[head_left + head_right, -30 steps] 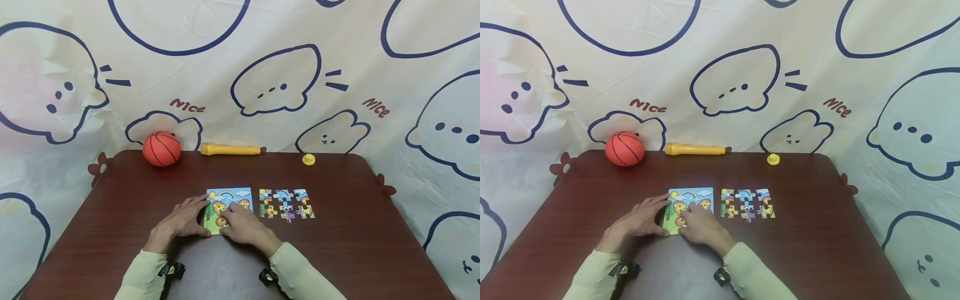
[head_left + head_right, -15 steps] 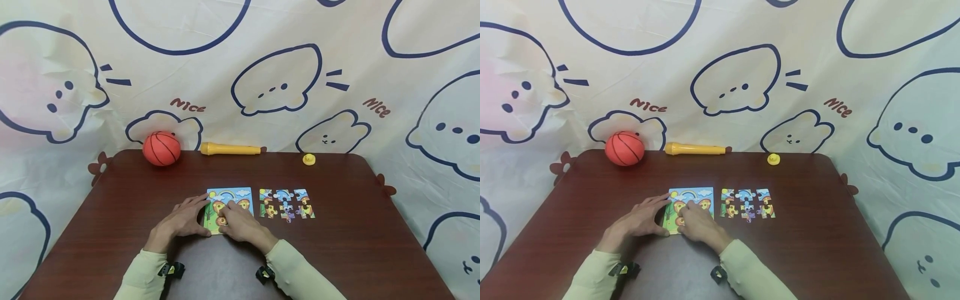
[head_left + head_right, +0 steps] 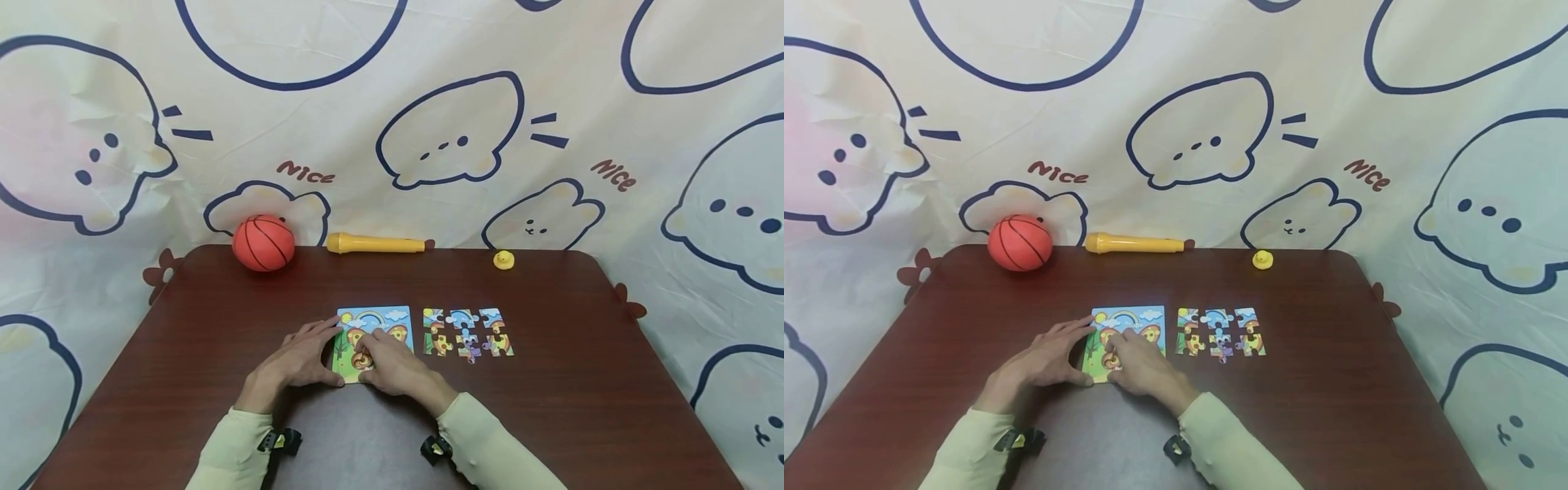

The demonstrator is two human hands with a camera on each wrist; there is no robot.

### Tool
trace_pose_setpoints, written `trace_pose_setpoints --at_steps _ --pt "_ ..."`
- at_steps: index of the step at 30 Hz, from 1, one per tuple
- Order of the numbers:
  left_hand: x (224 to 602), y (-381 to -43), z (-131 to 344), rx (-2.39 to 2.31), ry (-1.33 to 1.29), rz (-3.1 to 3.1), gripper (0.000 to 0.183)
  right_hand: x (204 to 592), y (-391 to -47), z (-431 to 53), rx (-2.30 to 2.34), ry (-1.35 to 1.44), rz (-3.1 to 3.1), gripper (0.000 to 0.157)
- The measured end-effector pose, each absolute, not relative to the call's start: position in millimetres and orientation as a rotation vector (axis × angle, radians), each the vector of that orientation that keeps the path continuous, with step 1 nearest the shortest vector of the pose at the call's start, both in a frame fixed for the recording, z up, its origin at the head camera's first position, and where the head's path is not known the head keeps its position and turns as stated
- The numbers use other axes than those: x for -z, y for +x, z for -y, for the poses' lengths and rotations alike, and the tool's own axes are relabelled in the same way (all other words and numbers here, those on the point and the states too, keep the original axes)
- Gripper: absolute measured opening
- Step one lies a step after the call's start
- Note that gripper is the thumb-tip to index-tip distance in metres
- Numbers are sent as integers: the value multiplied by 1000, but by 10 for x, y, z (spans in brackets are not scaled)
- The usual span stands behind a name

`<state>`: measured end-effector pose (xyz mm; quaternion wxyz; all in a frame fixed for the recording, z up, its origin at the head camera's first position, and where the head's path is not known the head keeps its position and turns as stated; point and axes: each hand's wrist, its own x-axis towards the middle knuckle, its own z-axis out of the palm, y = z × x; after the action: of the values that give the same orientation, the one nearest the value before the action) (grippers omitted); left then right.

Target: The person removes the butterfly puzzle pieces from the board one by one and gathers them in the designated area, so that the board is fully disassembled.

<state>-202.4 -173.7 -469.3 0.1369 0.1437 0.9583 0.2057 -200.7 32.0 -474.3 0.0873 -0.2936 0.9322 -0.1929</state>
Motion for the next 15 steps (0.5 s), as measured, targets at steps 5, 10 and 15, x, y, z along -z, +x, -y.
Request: trace_pose_setpoints --at_steps 5,10,15 --pt "4694 -2022 1743 -597 417 -2775 97 4752 -2026 -337 770 -920 -2746 17" --pt "4694 -2021 1747 -602 435 -2781 97 4752 -2037 -327 959 -906 -2712 8" --pt "4695 -2015 1751 -594 437 -2780 97 4731 -2010 -342 1040 -820 -2676 8"
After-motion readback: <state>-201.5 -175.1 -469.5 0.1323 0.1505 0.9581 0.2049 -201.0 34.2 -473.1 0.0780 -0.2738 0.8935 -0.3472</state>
